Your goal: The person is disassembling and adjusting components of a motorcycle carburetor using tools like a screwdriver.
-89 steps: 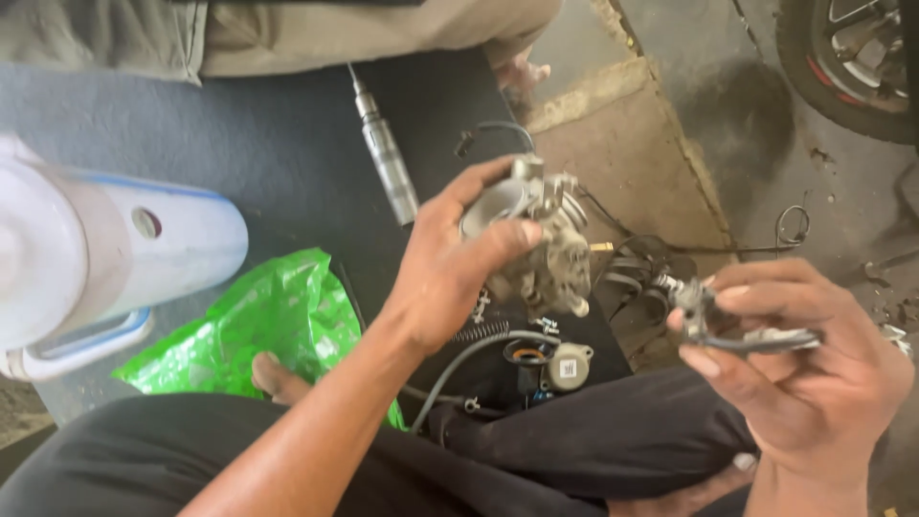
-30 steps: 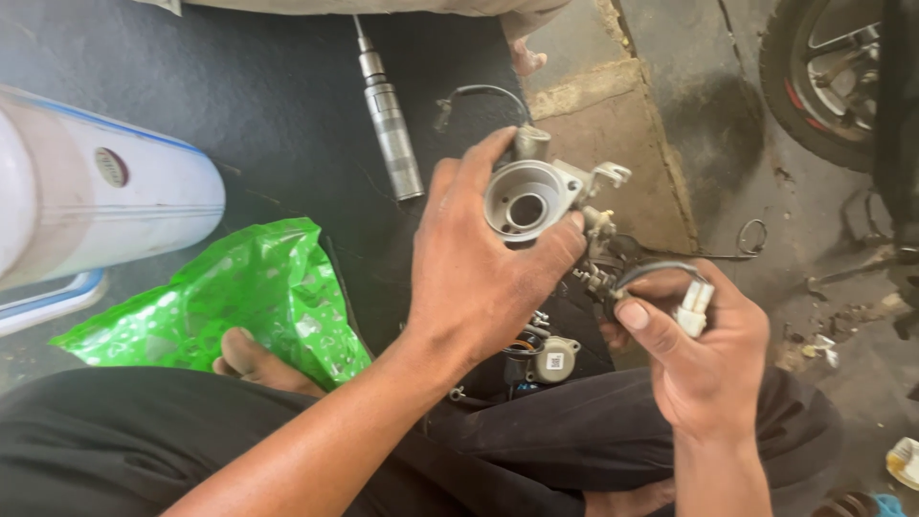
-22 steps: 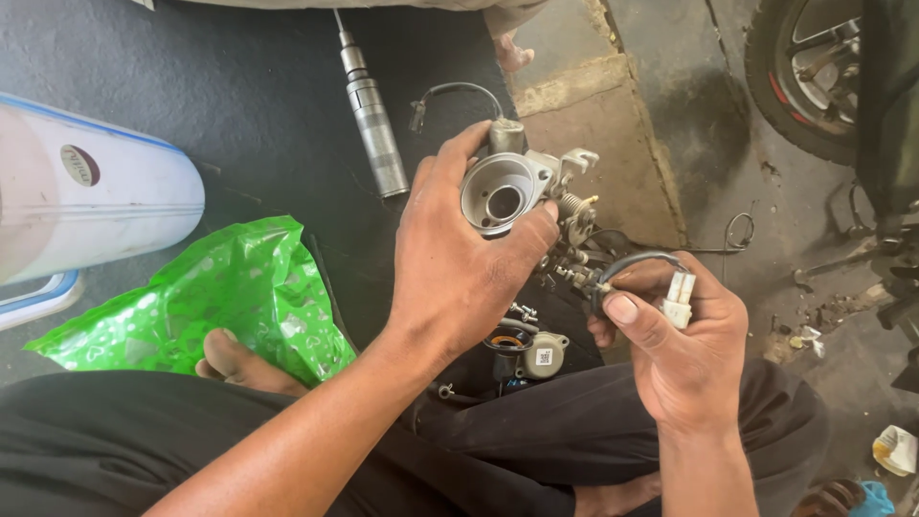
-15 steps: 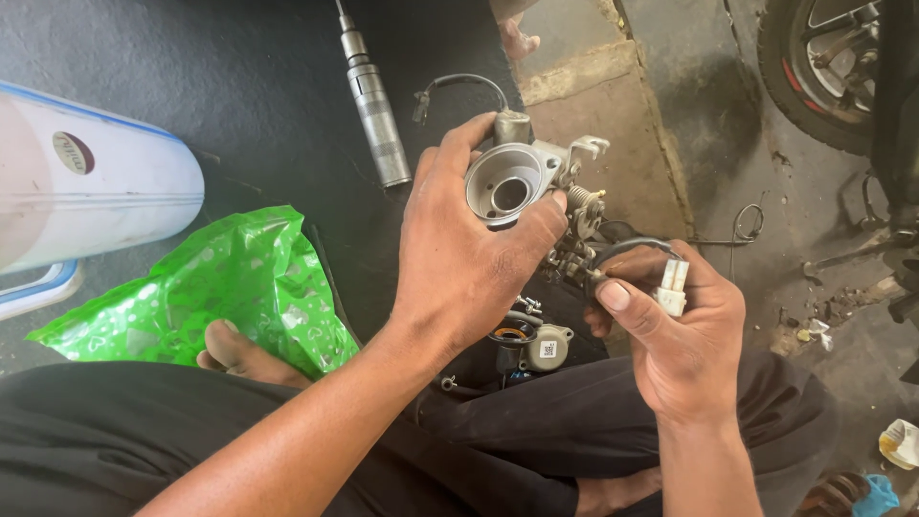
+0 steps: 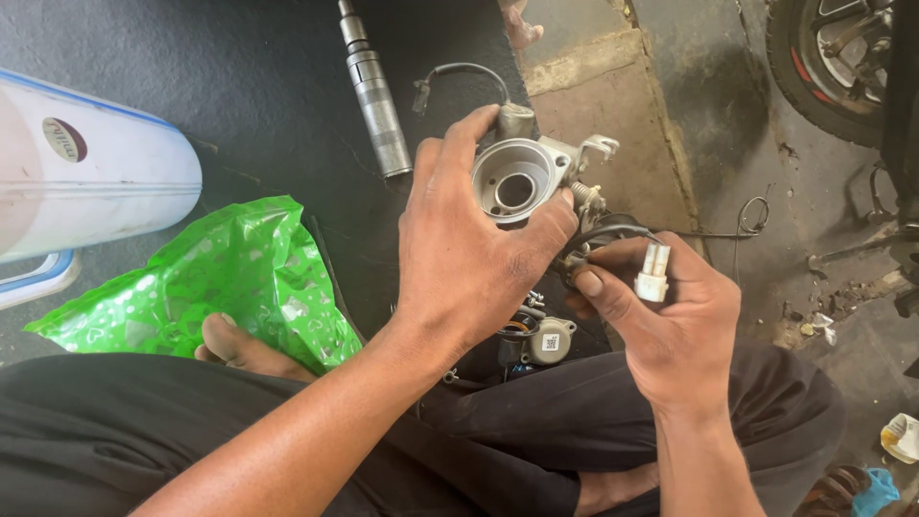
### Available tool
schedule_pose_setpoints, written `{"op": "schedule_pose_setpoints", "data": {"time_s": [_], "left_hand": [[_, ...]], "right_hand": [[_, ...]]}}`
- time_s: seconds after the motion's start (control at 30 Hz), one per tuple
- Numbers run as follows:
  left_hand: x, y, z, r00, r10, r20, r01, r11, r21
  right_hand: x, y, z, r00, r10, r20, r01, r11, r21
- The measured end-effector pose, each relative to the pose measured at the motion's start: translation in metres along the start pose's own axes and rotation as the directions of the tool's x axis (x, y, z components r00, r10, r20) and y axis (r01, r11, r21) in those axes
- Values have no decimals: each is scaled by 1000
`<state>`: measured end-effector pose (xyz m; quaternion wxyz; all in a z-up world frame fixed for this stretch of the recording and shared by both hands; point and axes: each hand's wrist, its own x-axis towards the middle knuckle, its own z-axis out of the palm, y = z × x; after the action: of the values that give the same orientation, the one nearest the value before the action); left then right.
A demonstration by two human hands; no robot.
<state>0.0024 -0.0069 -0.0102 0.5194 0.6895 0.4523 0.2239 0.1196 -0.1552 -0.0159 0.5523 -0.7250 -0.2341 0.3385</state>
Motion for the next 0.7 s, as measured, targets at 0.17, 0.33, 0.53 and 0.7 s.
{"op": "schedule_pose_setpoints", "data": {"time_s": [0.17,0.33,0.53,0.7], "left_hand": [[0,1,1,999,-35,-5,35,998,43],[1,1,-1,986,-168,-21,169,979,113],[-2,0,-5,978,-201,-53,206,973,105],[-1,-2,-2,970,-238,-45,240,969,58]], "right_hand": [[4,4,1,1000,23,19,-23,999,22],[8,7,7,998,52,17,-53,998,27],[9,12,14,997,66,44,-70,993,98],[5,8,12,999,47,12,-48,996,74]]}}
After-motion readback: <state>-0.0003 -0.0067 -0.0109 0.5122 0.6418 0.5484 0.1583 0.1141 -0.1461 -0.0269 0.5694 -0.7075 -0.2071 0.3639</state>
